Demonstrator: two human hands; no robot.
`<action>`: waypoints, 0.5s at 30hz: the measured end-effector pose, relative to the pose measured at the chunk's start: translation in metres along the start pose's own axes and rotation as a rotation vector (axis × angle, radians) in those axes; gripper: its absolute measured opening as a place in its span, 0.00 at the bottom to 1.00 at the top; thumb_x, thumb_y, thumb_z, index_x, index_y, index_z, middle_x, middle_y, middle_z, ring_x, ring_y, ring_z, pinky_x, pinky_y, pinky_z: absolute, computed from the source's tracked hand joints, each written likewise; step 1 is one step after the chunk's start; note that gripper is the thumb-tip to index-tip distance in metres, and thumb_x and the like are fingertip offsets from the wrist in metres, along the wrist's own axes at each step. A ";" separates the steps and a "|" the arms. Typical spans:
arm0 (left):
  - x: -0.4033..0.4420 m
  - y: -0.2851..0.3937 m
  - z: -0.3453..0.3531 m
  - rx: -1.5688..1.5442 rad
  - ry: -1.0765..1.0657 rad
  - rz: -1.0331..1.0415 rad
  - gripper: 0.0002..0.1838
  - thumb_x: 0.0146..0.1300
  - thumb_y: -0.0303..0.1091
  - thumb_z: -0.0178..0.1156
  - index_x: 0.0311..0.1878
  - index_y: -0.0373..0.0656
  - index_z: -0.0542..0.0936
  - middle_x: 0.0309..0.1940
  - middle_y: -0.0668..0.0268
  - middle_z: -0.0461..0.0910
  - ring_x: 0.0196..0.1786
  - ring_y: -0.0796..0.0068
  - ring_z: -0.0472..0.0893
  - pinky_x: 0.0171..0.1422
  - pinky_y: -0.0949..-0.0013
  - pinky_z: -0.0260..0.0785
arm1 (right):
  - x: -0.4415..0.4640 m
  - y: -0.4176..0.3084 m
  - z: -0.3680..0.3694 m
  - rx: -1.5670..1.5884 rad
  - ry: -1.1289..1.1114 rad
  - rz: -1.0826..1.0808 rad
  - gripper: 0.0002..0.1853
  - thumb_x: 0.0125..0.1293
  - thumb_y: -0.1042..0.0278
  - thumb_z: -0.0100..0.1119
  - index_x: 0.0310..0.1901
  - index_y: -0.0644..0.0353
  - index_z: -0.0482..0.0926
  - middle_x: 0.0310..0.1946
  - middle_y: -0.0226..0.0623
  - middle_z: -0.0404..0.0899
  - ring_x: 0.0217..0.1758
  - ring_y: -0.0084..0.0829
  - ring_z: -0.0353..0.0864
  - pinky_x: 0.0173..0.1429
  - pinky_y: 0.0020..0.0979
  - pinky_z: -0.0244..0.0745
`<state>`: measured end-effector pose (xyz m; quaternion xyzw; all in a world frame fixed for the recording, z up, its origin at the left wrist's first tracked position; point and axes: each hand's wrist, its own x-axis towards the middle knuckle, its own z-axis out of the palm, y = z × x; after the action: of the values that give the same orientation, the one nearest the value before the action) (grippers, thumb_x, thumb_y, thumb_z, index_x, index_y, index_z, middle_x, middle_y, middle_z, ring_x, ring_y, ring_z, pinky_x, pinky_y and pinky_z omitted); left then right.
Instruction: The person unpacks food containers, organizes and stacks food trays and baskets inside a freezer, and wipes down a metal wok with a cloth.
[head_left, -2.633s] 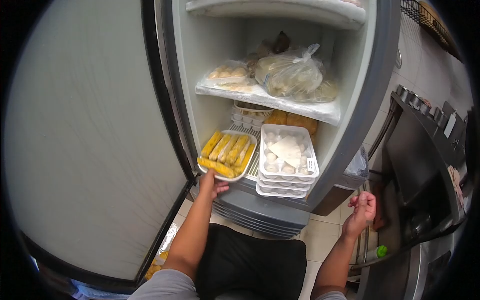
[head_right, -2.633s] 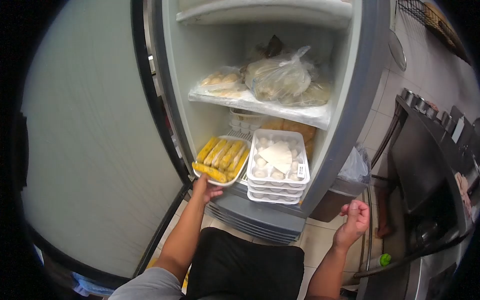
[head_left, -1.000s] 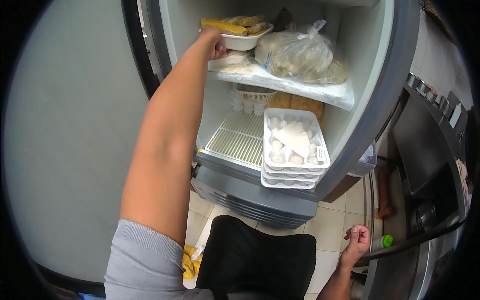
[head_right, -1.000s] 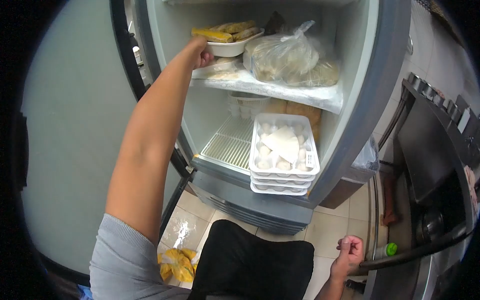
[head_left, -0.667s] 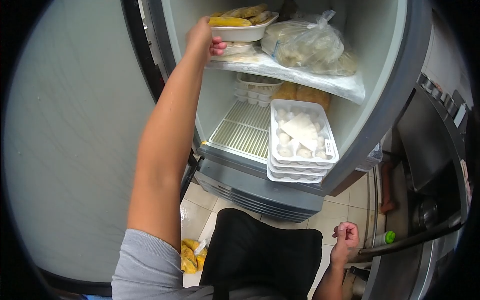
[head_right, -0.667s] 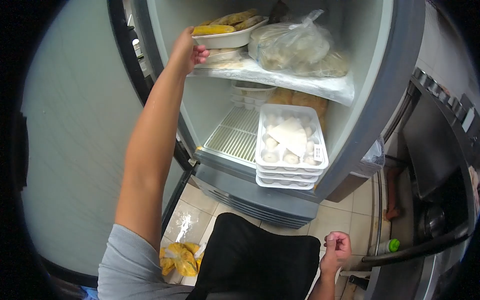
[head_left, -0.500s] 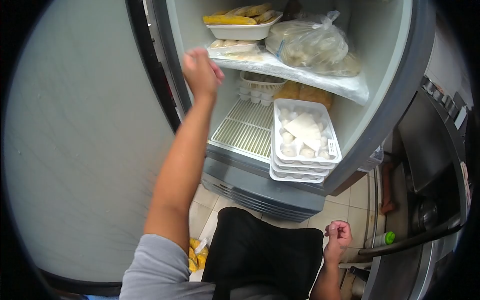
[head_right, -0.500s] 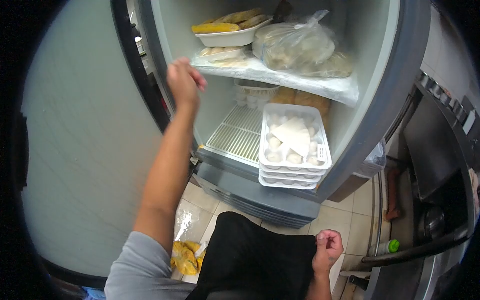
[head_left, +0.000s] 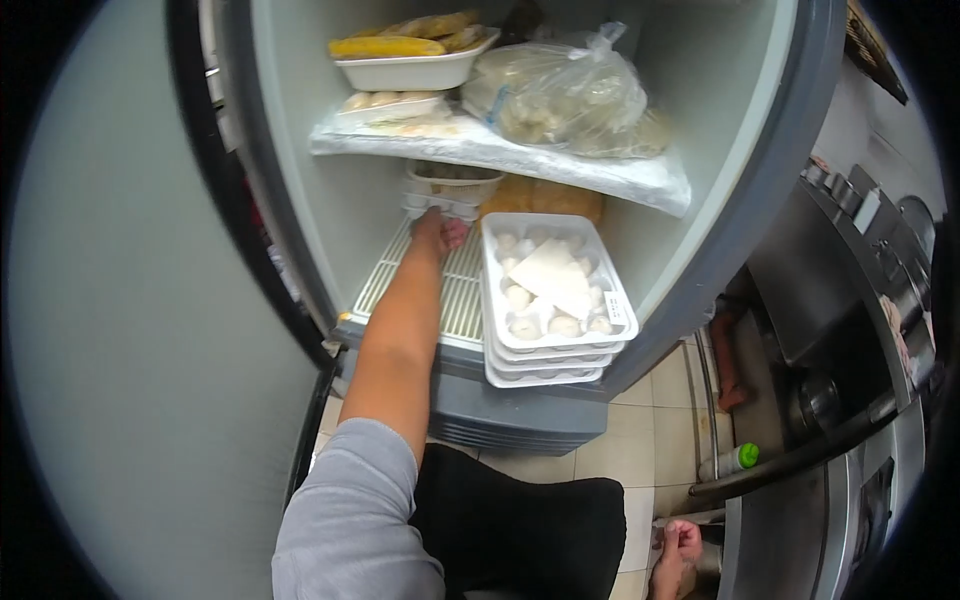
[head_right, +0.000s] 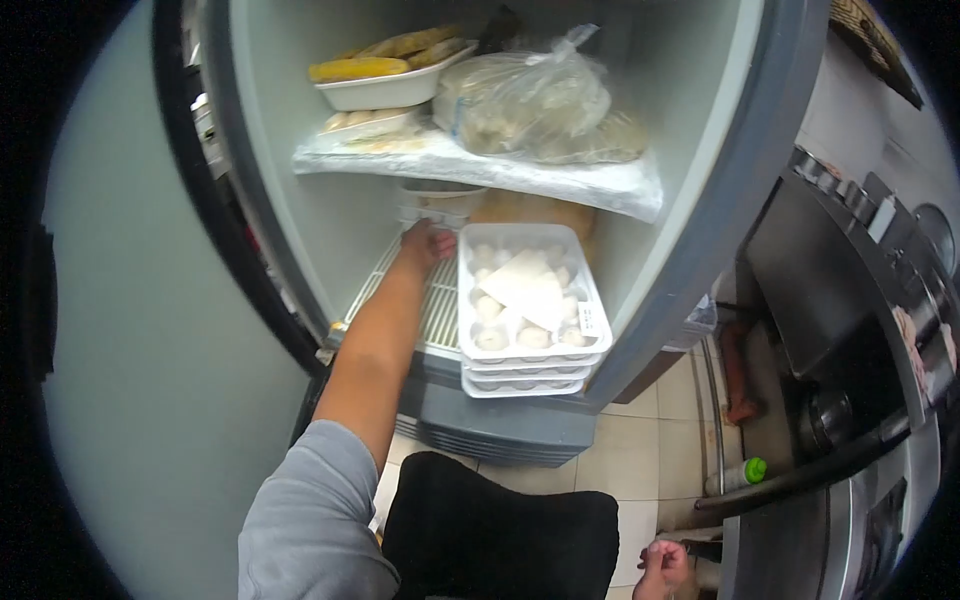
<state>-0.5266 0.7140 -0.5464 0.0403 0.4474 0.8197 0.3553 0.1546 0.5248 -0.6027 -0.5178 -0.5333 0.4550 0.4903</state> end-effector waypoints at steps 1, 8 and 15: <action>0.003 0.000 0.003 -0.031 0.057 0.012 0.19 0.67 0.38 0.50 0.49 0.29 0.68 0.32 0.48 0.76 0.26 0.56 0.80 0.29 0.54 0.78 | -0.010 -0.001 -0.011 -0.073 0.009 0.024 0.07 0.67 0.65 0.59 0.39 0.58 0.76 0.27 0.26 0.76 0.28 0.19 0.73 0.32 0.21 0.70; 0.018 0.010 0.006 0.026 0.208 0.119 0.17 0.66 0.36 0.50 0.44 0.26 0.69 0.29 0.46 0.77 0.22 0.56 0.79 0.19 0.58 0.72 | -0.032 -0.016 -0.018 -0.204 0.092 0.062 0.06 0.67 0.66 0.59 0.36 0.58 0.79 0.26 0.26 0.77 0.28 0.18 0.73 0.32 0.20 0.70; 0.049 0.006 -0.012 0.307 0.216 0.249 0.15 0.64 0.31 0.51 0.33 0.22 0.69 0.22 0.48 0.76 0.16 0.61 0.77 0.15 0.61 0.70 | -0.028 -0.028 0.008 -0.285 0.058 0.016 0.03 0.67 0.68 0.59 0.38 0.56 0.79 0.28 0.26 0.77 0.28 0.18 0.73 0.33 0.19 0.69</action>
<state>-0.5711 0.7335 -0.5615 0.0607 0.5941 0.7790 0.1912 0.1432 0.4957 -0.5769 -0.5994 -0.5737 0.3636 0.4234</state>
